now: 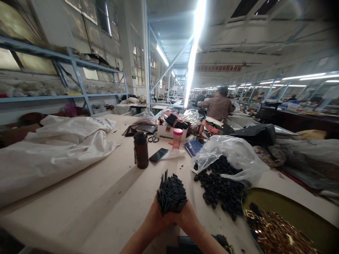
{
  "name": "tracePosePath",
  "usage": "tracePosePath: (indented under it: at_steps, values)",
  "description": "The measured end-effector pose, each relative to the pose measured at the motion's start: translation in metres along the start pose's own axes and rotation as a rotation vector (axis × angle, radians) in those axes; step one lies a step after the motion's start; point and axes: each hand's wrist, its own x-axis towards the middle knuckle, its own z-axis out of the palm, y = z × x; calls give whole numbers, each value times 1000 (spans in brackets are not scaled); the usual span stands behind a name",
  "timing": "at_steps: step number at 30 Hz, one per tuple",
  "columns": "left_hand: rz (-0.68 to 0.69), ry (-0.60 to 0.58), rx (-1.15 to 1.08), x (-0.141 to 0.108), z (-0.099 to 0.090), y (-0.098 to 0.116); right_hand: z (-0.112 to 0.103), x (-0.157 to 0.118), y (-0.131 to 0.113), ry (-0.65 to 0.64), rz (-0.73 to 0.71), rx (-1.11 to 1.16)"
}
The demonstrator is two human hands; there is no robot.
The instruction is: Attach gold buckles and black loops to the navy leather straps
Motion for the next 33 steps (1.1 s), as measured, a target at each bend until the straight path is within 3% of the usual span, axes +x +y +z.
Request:
tracePosePath:
  at_steps: [3, 9, 15, 19, 23, 26, 33]
  values:
    - [135, 73, 70, 2, 2, -3, 3, 0, 0, 65, 29, 36]
    - [230, 79, 84, 11, -13, 11, 9, 10, -9, 172, -6, 88]
    - [126, 64, 69, 10, -6, -15, 12, 10, 20, 310, 152, 97]
    - [106, -16, 43, 22, -17, -3, 22, 17, 23, 306, 225, 262]
    - [-68, -174, 235, 50, -43, 18, 28, 26, 21, 168, 565, 537]
    - [-145, -144, 313, 68, -52, 14, 19, 24, 25, 29, 798, 454]
    - [-246, -138, 335, 81, -69, -9, -14, -3, 26, 9, 879, 296]
